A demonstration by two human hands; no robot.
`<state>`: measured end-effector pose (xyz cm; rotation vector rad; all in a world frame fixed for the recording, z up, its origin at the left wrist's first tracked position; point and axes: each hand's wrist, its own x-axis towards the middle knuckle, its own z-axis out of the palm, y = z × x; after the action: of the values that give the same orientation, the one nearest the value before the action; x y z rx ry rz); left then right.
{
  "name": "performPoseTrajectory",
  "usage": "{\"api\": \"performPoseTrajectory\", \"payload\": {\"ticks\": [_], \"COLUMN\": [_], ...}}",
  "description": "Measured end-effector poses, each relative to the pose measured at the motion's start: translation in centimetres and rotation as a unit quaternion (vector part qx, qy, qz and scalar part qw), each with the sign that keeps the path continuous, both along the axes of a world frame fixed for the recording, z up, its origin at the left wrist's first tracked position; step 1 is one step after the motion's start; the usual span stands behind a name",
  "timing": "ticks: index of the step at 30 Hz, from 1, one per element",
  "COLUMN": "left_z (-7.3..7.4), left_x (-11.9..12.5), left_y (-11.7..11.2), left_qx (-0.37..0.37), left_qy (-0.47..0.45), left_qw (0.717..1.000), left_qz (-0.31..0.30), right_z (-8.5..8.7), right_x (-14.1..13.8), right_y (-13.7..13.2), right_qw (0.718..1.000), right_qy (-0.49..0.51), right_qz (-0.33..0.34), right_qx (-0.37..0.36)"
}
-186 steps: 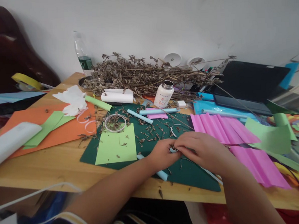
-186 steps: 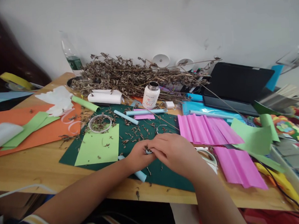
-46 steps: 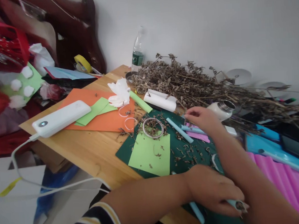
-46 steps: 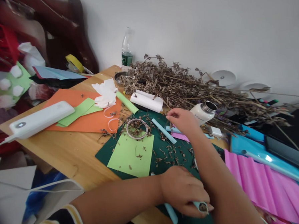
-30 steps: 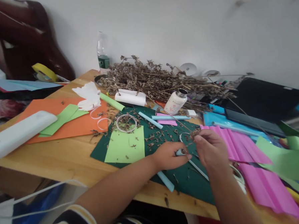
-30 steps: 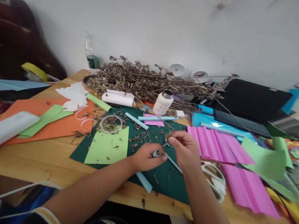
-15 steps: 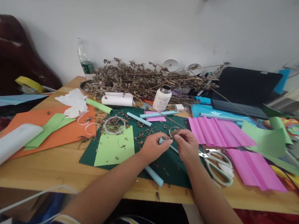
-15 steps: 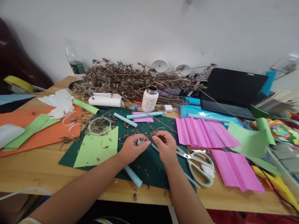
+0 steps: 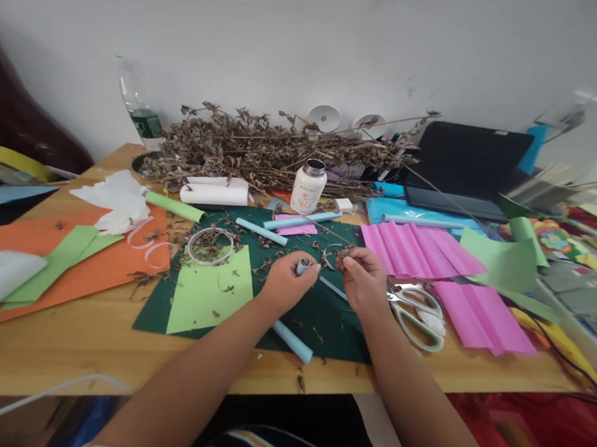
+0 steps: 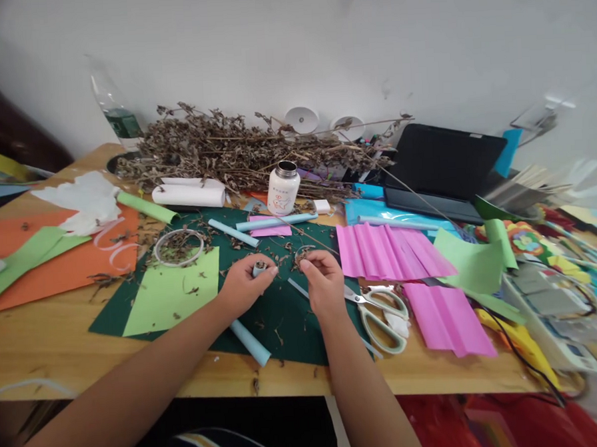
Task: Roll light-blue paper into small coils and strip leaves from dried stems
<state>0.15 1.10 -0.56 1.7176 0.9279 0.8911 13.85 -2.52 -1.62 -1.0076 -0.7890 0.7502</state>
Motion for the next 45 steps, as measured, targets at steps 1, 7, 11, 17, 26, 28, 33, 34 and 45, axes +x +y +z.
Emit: {"api": "performPoseTrajectory", "payload": {"ticks": [1,7,11,17,26,28,33,34,45], "left_z": [0.0,0.1,0.1,0.0,-0.1,0.1,0.3,0.3,0.3], "left_x": [0.0,0.0,0.0,-0.1,-0.1,-0.1,-0.2,-0.2,-0.4], "left_y": [0.1,0.1,0.1,0.1,0.8,0.8,0.3,0.3,1.2], "left_qx": [-0.003,-0.022,-0.022,-0.028,-0.091,-0.071,-0.011,0.005,0.130], "left_qy": [-0.003,-0.014,-0.015,-0.030,-0.103,-0.089,-0.021,0.000,0.046], "left_qw": [1.000,0.999,0.999,0.999,0.985,0.987,0.996,0.996,0.986], "left_qz": [0.005,0.023,0.023,0.025,0.108,0.111,0.090,0.088,0.090], "right_z": [-0.1,-0.4,-0.6,-1.0,-1.4,-1.4,-1.1,-1.1,-0.9], "right_x": [0.0,-0.2,-0.3,-0.4,-0.4,-0.4,-0.6,-0.6,-0.9], "right_y": [0.0,-0.1,-0.2,-0.4,-0.5,-0.5,-0.6,-0.7,-0.8], "right_qw": [1.000,1.000,0.999,0.998,0.994,0.994,0.995,0.995,0.995], "right_qy": [-0.001,-0.013,-0.028,-0.048,-0.090,-0.088,-0.071,-0.067,-0.053], "right_qz": [0.003,0.019,0.023,0.030,0.012,0.013,0.015,0.015,0.029], "right_qx": [-0.002,-0.015,-0.026,-0.021,-0.059,-0.062,-0.071,-0.072,-0.079]}}
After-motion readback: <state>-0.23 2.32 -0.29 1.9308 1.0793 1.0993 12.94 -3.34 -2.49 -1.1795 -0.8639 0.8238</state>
